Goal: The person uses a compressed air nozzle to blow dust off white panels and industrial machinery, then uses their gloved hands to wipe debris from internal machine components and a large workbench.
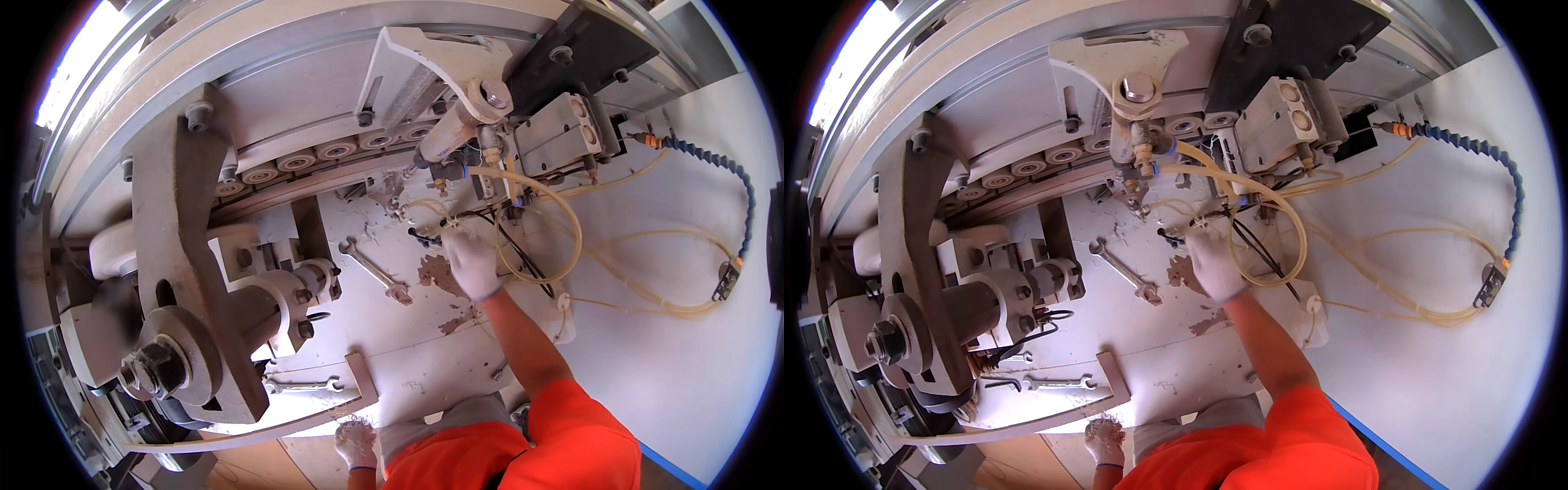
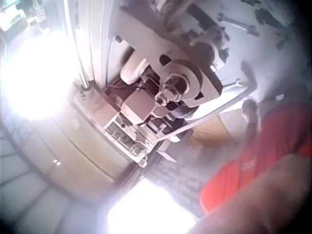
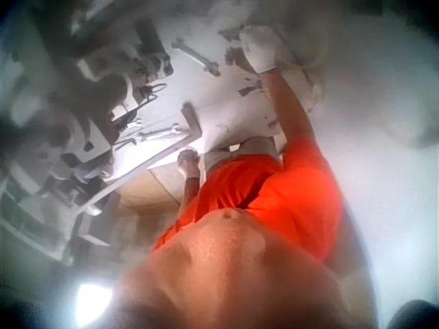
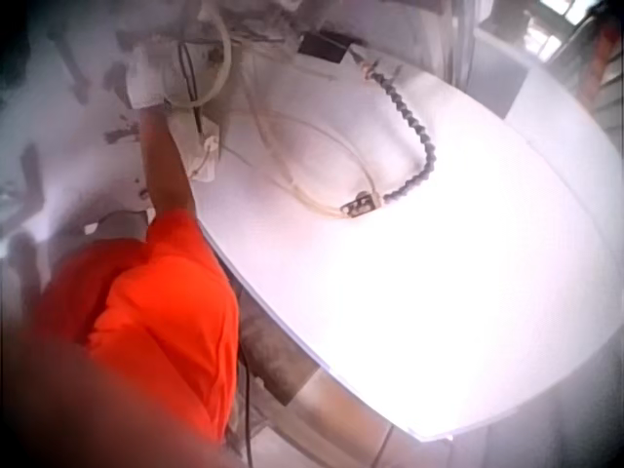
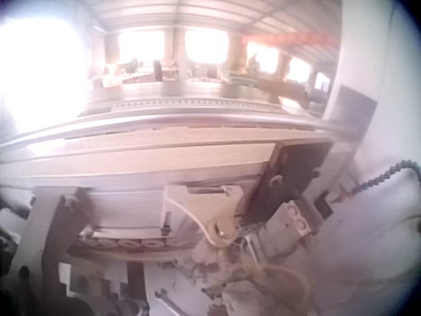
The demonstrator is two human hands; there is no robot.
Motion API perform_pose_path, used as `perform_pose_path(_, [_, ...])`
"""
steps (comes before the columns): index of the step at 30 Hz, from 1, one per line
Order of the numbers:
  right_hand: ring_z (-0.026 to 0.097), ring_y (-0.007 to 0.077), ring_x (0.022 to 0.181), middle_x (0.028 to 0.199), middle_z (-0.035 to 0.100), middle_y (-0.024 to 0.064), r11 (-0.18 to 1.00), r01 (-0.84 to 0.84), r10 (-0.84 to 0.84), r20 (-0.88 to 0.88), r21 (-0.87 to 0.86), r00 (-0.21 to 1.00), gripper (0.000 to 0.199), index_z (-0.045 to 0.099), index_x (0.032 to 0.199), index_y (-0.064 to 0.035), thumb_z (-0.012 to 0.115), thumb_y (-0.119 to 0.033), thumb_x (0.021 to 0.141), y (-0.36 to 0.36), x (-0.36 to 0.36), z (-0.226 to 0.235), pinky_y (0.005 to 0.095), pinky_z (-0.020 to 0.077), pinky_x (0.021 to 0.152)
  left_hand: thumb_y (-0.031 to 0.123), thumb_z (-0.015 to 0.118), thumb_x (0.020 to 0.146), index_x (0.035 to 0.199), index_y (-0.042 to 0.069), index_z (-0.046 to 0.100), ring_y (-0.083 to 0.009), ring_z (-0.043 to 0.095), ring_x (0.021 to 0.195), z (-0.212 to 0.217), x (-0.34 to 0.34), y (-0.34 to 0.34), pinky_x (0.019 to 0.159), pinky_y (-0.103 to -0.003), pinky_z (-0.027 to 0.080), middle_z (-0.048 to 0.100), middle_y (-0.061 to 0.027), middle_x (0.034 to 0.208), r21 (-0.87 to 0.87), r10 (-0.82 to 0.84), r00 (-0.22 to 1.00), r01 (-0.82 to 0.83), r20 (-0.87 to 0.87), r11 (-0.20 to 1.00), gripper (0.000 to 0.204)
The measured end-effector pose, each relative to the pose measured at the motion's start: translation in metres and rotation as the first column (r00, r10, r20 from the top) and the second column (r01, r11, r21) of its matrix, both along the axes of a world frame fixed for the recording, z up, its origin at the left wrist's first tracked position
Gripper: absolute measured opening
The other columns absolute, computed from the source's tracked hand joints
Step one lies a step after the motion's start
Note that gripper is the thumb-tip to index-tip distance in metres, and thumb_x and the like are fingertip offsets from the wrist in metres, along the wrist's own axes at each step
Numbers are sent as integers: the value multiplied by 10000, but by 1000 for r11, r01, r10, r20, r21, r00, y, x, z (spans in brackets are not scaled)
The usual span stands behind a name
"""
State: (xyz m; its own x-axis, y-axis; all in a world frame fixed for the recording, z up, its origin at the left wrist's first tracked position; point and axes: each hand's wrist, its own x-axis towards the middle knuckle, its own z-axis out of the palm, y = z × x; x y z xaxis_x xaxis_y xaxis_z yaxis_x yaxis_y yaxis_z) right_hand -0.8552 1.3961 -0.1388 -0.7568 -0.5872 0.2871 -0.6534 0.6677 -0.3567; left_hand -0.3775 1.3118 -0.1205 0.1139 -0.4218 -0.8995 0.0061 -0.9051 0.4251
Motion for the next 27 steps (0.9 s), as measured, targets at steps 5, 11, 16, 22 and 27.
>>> perform_pose_path(5, [673,422,989,1002,712,231,949,269,-263,-56,167,963,239,695,1023,-49,489,-140,946,-33,-137,-110,480,548,831,9,582,872,872,129,525,-183,566,534,-7,3,-4,440,-304,439,559,-44,700,45,19,996,-14,-92,999,133])
perform_pose_path(11, [686,414,1029,1101,712,234,786,35,-249,265,617,932,262,711,1077,-9,539,-165,955,-71,-171,-126,491,556,858,14,611,852,860,111,549,-180,574,537,-16,22,9,446,-304,454,583,-41,698,-33,-14,999,13,-29,999,115])
perform_pose_path(16, [674,441,913,1018,687,246,922,-61,-94,376,381,922,188,682,997,-13,600,-160,913,-53,-132,-99,493,546,747,-9,638,818,836,94,562,-177,612,583,-36,45,16,469,-305,485,592,-45,718,-28,30,976,-37,-218,999,130])
perform_pose_path(22, [658,352,806,927,662,124,925,12,37,121,-379,992,96,619,934,-111,685,-74,875,-58,18,-35,420,545,704,151,473,953,891,135,578,-256,572,663,-30,38,17,541,-410,465,595,-77,796,-53,-149,984,144,-99,988,123])
perform_pose_path(27, [582,403,1203,1252,631,227,952,168,-218,182,255,959,669,588,1291,-32,698,-516,842,-113,35,-75,457,455,1013,-70,586,815,837,84,552,-203,602,567,-14,26,6,453,-319,465,595,-55,752,-31,22,996,-25,-88,999,158])
